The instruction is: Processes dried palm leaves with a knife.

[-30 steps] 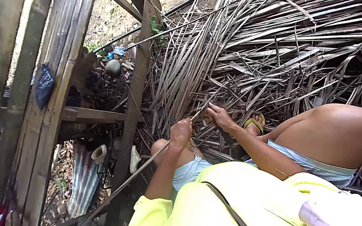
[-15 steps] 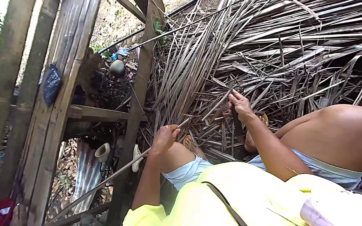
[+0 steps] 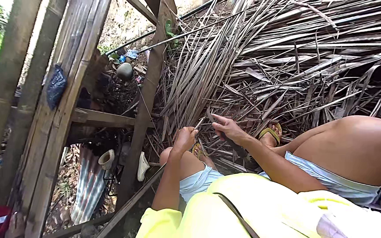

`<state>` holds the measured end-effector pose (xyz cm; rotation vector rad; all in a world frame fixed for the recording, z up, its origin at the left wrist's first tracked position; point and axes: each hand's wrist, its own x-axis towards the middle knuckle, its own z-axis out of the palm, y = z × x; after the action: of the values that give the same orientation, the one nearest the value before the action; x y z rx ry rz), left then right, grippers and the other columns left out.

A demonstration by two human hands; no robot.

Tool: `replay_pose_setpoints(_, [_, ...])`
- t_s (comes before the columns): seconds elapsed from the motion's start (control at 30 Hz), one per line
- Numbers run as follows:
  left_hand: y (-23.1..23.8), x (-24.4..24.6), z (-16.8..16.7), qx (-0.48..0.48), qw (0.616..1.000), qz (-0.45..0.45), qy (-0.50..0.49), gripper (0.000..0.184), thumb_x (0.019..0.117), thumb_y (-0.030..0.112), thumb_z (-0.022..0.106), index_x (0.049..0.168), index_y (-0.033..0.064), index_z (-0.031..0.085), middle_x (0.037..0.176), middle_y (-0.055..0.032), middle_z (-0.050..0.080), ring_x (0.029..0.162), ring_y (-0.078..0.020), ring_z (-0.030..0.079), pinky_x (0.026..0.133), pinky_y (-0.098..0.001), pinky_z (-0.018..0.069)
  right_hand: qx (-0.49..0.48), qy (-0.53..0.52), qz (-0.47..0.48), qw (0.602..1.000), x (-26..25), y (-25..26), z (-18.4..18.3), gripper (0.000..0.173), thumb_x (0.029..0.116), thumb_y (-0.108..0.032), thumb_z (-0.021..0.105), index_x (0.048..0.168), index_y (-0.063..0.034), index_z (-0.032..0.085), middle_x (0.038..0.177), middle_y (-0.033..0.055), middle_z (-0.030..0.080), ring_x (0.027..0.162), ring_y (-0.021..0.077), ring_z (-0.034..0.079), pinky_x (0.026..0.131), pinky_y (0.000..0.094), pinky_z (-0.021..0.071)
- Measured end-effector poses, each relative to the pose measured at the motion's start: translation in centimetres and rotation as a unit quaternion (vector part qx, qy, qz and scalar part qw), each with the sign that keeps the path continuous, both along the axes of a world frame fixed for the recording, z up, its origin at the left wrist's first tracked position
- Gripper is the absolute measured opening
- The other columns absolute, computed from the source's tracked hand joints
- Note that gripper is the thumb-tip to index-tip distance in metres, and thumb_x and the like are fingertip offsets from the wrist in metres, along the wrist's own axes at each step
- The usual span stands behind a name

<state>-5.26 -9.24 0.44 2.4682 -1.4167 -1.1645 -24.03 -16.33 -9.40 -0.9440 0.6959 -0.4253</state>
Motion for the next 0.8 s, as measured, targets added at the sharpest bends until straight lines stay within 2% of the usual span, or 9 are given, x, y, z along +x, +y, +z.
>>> replay_pose_setpoints(0.07, [0.0,-0.5,-0.4,-0.001,1.0,-0.012,0.003,0.032,0.1106,0.023,0.05,0.096,0.0004,0.068,0.066,-0.007,0.058,0.059,-0.0161,0.055,0.062,-0.034,0.049,0.031,-0.002,0.011,0.999,0.2,0.3,-0.2,0.054,0.1091,-0.021,0.051,0.16,-0.0188,0.035,0.067,0.0047,0.054,0.048,0.0109,0.05,0.045,0.0247,0.0467])
replay_pose_setpoints(0.23, [0.2,-1.0,-1.4,0.008,0.999,-0.031,-0.04,0.031,0.1102,0.025,0.05,0.102,0.0033,0.07,0.076,-0.0116,0.064,0.069,-0.0242,0.063,0.072,-0.0442,0.054,0.062,0.011,0.024,0.998,0.1,0.6,-0.7,0.054,0.1095,-0.023,0.05,0.161,-0.0217,0.034,0.067,0.0047,0.053,0.048,0.0117,0.05,0.046,0.0251,0.047])
replay_pose_setpoints(0.37, [0.5,-1.4,-1.3,0.013,0.999,-0.027,-0.025,0.032,0.1104,0.024,0.05,0.098,0.0021,0.069,0.075,-0.0112,0.063,0.068,-0.0229,0.061,0.071,-0.0424,0.0527,0.012,0.027,0.013,0.999,0.2,0.4,-1.9,0.055,0.1075,-0.019,0.055,0.16,-0.0184,0.037,0.069,0.0041,0.056,0.049,0.0101,0.05,0.046,0.024,0.0451])
replay_pose_setpoints(0.47, [0.9,-1.8,-0.8,0.016,0.999,-0.025,-0.034,0.033,0.1108,0.025,0.049,0.094,0.0022,0.067,0.071,-0.0083,0.059,0.064,-0.0188,0.059,0.067,-0.0375,0.0522,-0.015,0.047,0.012,0.999,0.4,0.4,-1.7,0.054,0.1073,-0.018,0.055,0.159,-0.0164,0.04,0.066,0.004,0.055,0.048,0.0098,0.048,0.047,0.0246,0.044])
replay_pose_setpoints(0.6, [1.4,-2.9,0.1,0.037,0.994,-0.032,-0.096,0.032,0.1102,0.025,0.049,0.101,0.0012,0.069,0.089,-0.0184,0.067,0.088,-0.0333,0.067,0.083,-0.0527,0.0533,0.012,0.045,0.009,0.999,0.8,0.5,-1.4,0.05,0.1081,-0.02,0.053,0.157,-0.017,0.043,0.066,0.0038,0.053,0.047,0.0097,0.046,0.046,0.0245,0.0431])
replay_pose_setpoints(0.7, [1.7,-3.4,0.4,0.048,0.992,-0.035,-0.107,0.032,0.1105,0.025,0.048,0.105,0.0011,0.069,0.095,-0.0199,0.069,0.096,-0.0352,0.069,0.088,-0.0536,0.0533,0.012,0.057,-0.002,0.998,1.0,0.5,-1.4,0.05,0.1084,-0.021,0.053,0.157,-0.0162,0.042,0.065,0.0038,0.053,0.046,0.0096,0.046,0.044,0.024,0.0423])
replay_pose_setpoints(0.8, [2.5,-3.3,0.8,0.071,0.993,-0.04,-0.087,0.033,0.1106,0.024,0.047,0.105,0.0004,0.069,0.095,-0.0188,0.069,0.095,-0.0326,0.068,0.09,-0.0512,0.0525,0.008,0.088,-0.042,0.995,0.3,-0.1,-1.9,0.049,0.1094,-0.028,0.051,0.157,-0.0189,0.042,0.067,0.0035,0.051,0.047,0.0103,0.043,0.045,0.0252,0.0402])
